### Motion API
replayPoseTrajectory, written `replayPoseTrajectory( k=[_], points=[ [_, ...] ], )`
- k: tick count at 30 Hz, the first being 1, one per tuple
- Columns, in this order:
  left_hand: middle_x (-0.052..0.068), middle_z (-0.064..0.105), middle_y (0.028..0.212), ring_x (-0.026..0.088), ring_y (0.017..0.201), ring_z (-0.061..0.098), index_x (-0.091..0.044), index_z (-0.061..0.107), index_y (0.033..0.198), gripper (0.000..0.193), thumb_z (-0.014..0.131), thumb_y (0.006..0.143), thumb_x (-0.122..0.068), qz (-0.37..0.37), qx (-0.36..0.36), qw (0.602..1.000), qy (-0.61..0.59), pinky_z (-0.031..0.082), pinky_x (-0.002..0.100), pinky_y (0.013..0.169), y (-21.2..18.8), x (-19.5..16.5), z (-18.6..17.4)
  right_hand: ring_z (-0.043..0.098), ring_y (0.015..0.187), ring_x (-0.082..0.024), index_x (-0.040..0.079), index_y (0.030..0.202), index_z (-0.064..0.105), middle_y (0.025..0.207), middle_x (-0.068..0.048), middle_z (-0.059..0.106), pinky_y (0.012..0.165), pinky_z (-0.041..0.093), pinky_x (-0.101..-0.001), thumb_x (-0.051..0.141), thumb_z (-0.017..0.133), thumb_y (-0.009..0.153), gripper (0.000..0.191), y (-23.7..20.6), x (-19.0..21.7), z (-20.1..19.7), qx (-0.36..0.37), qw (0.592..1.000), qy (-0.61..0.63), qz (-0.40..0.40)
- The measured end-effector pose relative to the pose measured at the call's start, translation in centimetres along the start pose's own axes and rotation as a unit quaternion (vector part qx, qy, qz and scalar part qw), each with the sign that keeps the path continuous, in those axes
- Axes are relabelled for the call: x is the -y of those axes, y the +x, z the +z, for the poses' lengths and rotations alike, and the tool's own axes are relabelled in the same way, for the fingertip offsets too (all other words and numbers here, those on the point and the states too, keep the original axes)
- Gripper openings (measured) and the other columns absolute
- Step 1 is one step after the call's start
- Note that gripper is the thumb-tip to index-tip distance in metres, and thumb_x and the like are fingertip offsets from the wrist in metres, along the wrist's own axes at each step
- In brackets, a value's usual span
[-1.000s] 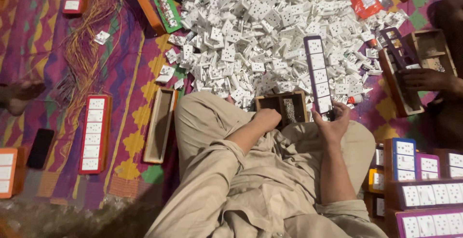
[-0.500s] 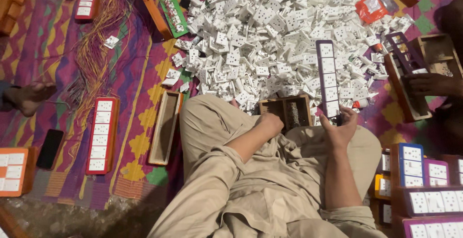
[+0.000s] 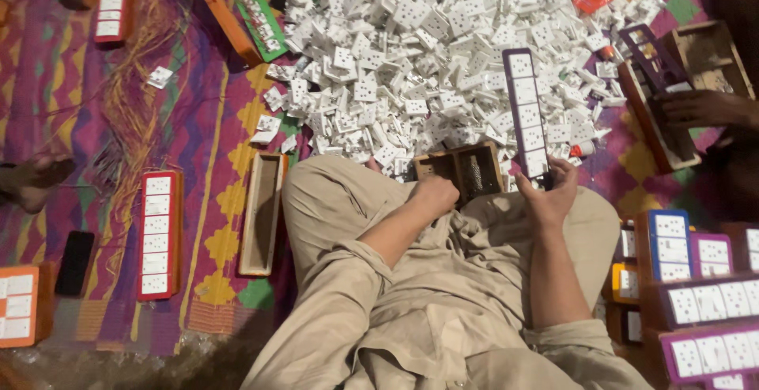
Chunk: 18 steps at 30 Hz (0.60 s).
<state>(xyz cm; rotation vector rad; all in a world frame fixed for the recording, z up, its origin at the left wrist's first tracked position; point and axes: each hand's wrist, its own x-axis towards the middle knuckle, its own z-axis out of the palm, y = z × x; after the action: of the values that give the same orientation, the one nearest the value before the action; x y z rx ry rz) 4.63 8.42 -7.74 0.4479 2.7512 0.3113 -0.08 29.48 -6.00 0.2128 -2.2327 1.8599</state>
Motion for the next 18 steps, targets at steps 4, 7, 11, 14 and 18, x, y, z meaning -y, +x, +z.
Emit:
replayPoseTrajectory(
  k=[4, 7, 11, 14, 18],
  points=[
    [0.016, 0.075, 0.094, 0.035, 0.093, 0.073, -0.009, 0.078, 0.091, 0.023, 0.077, 0.085, -0.03, -0.018, 0.006, 0.998, -0.055, 0.059, 0.049, 0.078, 0.5, 0.3, 0.2, 0.066, 0.1, -0.016, 0.001, 0.133, 0.05, 0.111, -0.011, 0.067, 0.089, 0.054, -0.0298, 0.002, 0.091, 0.08, 0.067, 0.1, -0.4, -0.5, -0.009, 0.999, -0.027, 0.02],
    [0.015, 0.077, 0.094, 0.033, 0.092, 0.075, -0.01, 0.079, 0.087, 0.01, 0.075, 0.08, -0.016, -0.045, -0.055, 0.975, -0.213, 0.06, 0.045, 0.081, 0.9, 1.3, -0.5, 0.066, 0.1, -0.015, 0.001, 0.133, 0.05, 0.111, -0.01, 0.066, 0.088, 0.055, -0.029, 0.002, 0.09, 0.079, 0.067, 0.3, -0.9, -0.7, -0.015, 1.0, -0.006, 0.025],
    [0.011, 0.074, 0.095, 0.022, 0.082, 0.069, -0.005, 0.076, 0.093, 0.009, 0.075, 0.088, -0.012, -0.112, -0.155, 0.726, -0.661, 0.057, 0.039, 0.077, 2.6, 3.7, -4.4, 0.066, 0.101, -0.015, 0.002, 0.132, 0.049, 0.112, -0.01, 0.066, 0.089, 0.055, -0.0287, 0.002, 0.09, 0.081, 0.066, 0.5, -1.2, -0.8, -0.011, 0.999, 0.018, 0.029],
    [0.012, 0.07, 0.089, 0.02, 0.076, 0.066, 0.001, 0.067, 0.1, 0.014, 0.058, 0.098, -0.01, -0.116, -0.214, 0.384, -0.891, 0.058, 0.03, 0.066, 4.2, 7.3, -9.7, 0.066, 0.103, -0.015, 0.001, 0.133, 0.049, 0.114, -0.011, 0.066, 0.091, 0.054, -0.0292, 0.001, 0.091, 0.081, 0.066, 0.5, -1.1, -0.7, -0.01, 1.0, 0.001, 0.025],
    [0.011, 0.07, 0.097, 0.021, 0.086, 0.068, 0.002, 0.068, 0.108, 0.015, 0.068, 0.095, -0.006, -0.068, -0.276, 0.25, -0.926, 0.061, 0.029, 0.079, 5.5, 11.1, -16.4, 0.067, 0.102, -0.015, 0.001, 0.132, 0.048, 0.113, -0.01, 0.067, 0.091, 0.055, -0.0287, 0.003, 0.091, 0.081, 0.067, 0.6, -0.8, -0.7, -0.01, 0.999, 0.027, 0.041]
  ],
)
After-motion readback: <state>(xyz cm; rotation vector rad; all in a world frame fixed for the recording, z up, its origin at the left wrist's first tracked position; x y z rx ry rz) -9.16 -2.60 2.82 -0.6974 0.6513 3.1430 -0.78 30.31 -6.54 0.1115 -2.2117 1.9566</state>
